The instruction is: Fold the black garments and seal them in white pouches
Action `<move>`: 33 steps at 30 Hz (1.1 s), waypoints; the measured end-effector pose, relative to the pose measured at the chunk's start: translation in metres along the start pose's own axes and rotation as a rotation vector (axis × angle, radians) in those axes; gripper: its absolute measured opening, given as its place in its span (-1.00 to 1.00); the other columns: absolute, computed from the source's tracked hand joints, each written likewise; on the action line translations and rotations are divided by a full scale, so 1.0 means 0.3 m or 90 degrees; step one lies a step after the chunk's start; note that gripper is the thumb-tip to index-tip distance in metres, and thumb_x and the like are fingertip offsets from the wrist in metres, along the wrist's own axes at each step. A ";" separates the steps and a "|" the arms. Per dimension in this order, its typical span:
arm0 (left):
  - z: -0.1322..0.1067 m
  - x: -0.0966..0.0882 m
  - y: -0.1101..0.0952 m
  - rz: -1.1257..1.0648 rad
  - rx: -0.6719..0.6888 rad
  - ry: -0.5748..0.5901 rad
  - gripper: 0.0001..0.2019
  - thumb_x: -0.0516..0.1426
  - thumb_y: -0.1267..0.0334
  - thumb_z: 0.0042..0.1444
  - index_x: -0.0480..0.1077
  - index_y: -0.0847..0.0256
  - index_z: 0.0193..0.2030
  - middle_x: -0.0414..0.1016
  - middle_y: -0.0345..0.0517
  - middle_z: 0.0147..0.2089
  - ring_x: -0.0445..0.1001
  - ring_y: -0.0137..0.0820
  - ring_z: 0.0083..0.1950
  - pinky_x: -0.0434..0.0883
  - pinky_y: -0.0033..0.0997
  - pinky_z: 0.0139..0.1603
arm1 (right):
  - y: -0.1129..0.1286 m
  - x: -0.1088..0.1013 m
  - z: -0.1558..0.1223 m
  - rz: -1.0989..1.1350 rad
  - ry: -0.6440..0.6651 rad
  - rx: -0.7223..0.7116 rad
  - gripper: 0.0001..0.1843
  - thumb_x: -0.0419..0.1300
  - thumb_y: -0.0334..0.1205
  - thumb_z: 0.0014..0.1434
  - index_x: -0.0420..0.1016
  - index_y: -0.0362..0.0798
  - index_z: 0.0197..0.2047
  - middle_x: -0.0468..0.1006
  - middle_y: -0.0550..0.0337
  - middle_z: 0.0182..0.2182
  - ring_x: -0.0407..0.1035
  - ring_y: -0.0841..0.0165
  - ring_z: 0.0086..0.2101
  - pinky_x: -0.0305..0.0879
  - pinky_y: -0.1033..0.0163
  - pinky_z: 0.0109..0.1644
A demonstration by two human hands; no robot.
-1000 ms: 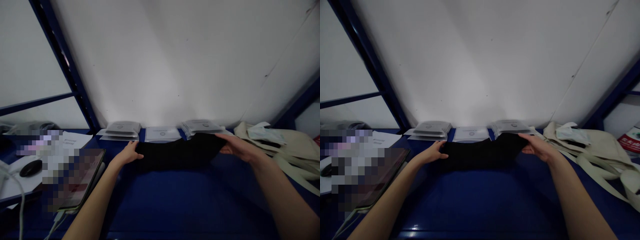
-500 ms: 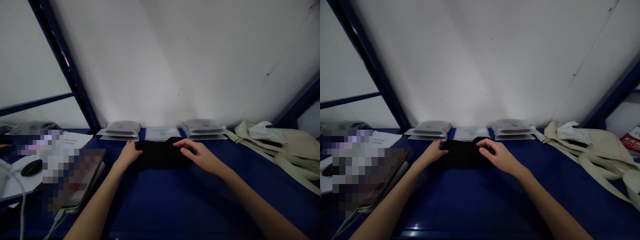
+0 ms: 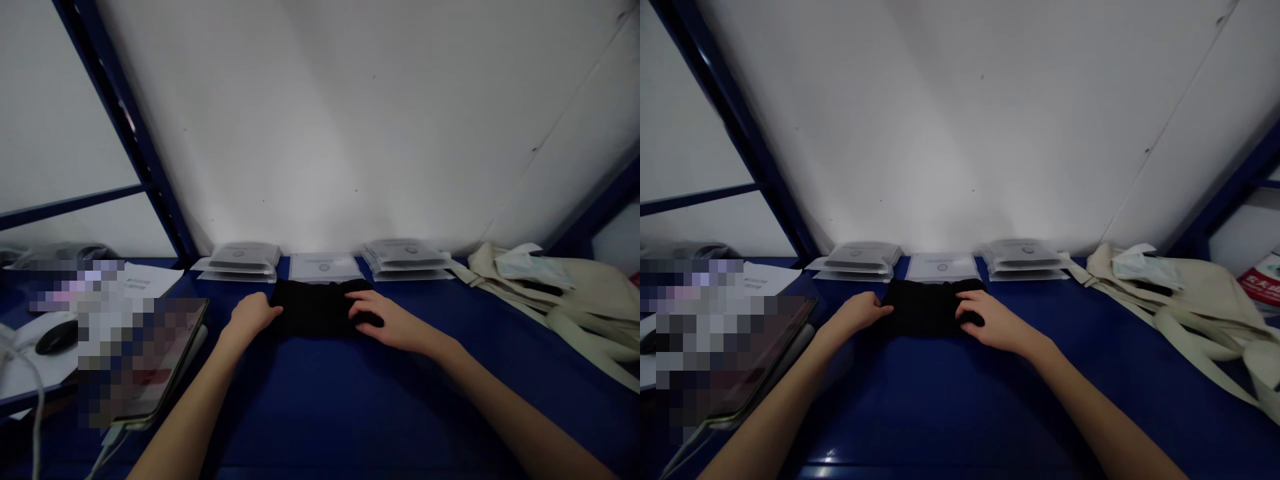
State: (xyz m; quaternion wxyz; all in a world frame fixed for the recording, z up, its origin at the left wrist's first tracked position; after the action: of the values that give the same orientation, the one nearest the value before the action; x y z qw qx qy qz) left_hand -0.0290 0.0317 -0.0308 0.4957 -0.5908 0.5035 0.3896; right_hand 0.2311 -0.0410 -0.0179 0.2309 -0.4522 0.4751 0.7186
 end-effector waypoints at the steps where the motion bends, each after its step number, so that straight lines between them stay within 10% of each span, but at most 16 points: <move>1: -0.004 -0.001 -0.002 0.006 -0.002 0.008 -0.65 0.03 0.01 0.07 0.44 0.27 -0.28 0.54 0.15 -0.26 0.50 -0.09 -0.14 0.31 -0.34 -0.29 | 0.000 0.000 -0.002 0.013 0.012 0.001 -0.77 0.15 -0.14 0.11 0.50 0.05 -0.16 0.29 0.08 0.16 0.14 0.15 0.15 0.07 -0.04 0.21; 11: 0.006 -0.019 -0.008 -0.062 0.016 -0.047 -0.71 -0.02 0.12 0.10 0.43 0.26 -0.32 0.53 0.12 -0.24 0.50 -0.12 -0.15 0.29 -0.35 -0.30 | 0.013 -0.025 -0.008 0.073 0.031 -0.017 -0.61 0.05 0.06 0.19 0.47 0.06 -0.03 0.37 0.08 0.11 0.22 0.17 0.11 0.09 -0.02 0.20; 16: 0.010 -0.035 0.000 -0.239 -0.014 -0.094 -0.64 0.07 0.12 0.08 0.34 0.32 -0.06 0.52 0.07 -0.16 0.49 -0.23 -0.14 0.31 -0.43 -0.27 | -0.004 -0.040 -0.001 0.085 -0.096 -0.014 -0.58 -0.05 0.06 0.25 0.42 0.09 0.03 0.29 0.13 0.17 0.16 0.19 0.15 0.03 -0.04 0.23; 21: -0.004 -0.042 0.000 -0.360 -0.019 -0.034 -0.49 0.14 0.32 -0.04 0.22 0.27 0.10 0.51 -0.05 -0.17 0.50 -0.34 -0.26 0.31 -0.50 -0.37 | -0.041 -0.022 -0.004 0.041 -0.045 0.055 -0.52 -0.09 0.10 0.26 0.42 0.06 0.05 0.27 0.10 0.17 0.09 0.23 0.18 -0.04 0.00 0.28; 28: -0.097 -0.115 -0.076 -0.275 0.002 -0.337 -0.67 0.02 0.31 0.10 0.27 0.18 0.04 0.50 -0.02 -0.06 0.46 -0.20 -0.05 0.33 -0.32 -0.10 | 0.034 0.049 0.015 0.004 -0.017 0.058 -0.48 -0.12 0.10 0.27 0.42 0.03 0.08 0.22 0.04 0.20 -0.03 0.16 0.23 -0.07 -0.09 0.28; 33: -0.199 -0.066 -0.238 -0.179 0.274 -0.450 -0.76 -0.07 0.36 0.21 0.32 0.18 -0.04 0.48 -0.06 -0.06 0.44 -0.33 -0.06 0.36 -0.41 -0.07 | 0.076 0.121 0.039 -0.017 -0.085 0.055 -0.50 -0.09 0.02 0.26 0.38 -0.05 0.11 0.25 -0.06 0.17 0.01 0.09 0.20 -0.01 -0.14 0.23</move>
State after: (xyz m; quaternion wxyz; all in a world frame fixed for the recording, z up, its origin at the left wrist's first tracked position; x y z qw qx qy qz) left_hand 0.0349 -0.0225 0.0142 0.7976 -0.3670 0.2874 0.3828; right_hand 0.1911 -0.0442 -0.0369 0.2912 -0.3989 0.4834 0.7228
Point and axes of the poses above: each hand's wrist, its own z-axis towards the middle knuckle, its own x-axis out of the palm, y = z × x, the point moved 3 cm from there along z, towards the middle knuckle
